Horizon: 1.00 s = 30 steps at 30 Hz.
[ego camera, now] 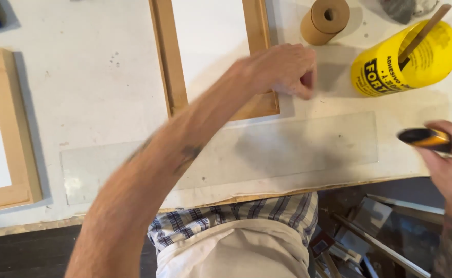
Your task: Applying adhesive and paper tape to the edges of a wooden frame and trimming the excess with a utility knife.
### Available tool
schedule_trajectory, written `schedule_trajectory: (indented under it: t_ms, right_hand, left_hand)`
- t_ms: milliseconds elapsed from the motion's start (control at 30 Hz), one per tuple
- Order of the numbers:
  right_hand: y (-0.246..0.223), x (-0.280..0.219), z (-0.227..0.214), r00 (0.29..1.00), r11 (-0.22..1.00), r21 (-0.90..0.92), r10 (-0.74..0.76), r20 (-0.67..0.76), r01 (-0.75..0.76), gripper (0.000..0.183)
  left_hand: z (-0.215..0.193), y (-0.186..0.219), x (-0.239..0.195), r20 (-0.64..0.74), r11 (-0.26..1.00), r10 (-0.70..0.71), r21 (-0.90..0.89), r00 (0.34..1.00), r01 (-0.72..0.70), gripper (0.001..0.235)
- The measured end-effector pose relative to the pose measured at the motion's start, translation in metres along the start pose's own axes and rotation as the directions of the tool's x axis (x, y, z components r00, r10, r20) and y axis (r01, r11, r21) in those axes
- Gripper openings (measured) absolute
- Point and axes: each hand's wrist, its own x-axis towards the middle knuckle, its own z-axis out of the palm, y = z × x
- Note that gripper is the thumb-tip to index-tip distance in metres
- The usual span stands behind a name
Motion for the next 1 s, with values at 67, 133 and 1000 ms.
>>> schedule_trajectory:
  t_ms: [67,133,1000]
  right_hand:
    - [-0.008,0.019,0.008,0.992,0.954,-0.271,-0.12,0.044,0.127,0.039]
    - [-0.01,0.029,0.018,0.968,0.822,-0.512,-0.217,0.124,0.249,0.044]
    - [-0.221,0.11,0.134,0.921,0.909,-0.163,-0.364,0.137,0.383,0.013]
  left_hand:
    - [0.0,0.023,-0.05,-0.263,0.999,0.01,0.052,0.965,0.004,0.018]
    - [0.008,0.037,-0.1,-0.504,0.995,0.035,0.096,0.863,0.016,0.024]
    - [0.116,0.023,-0.247,-0.926,0.653,-0.16,0.16,0.341,0.74,0.011]
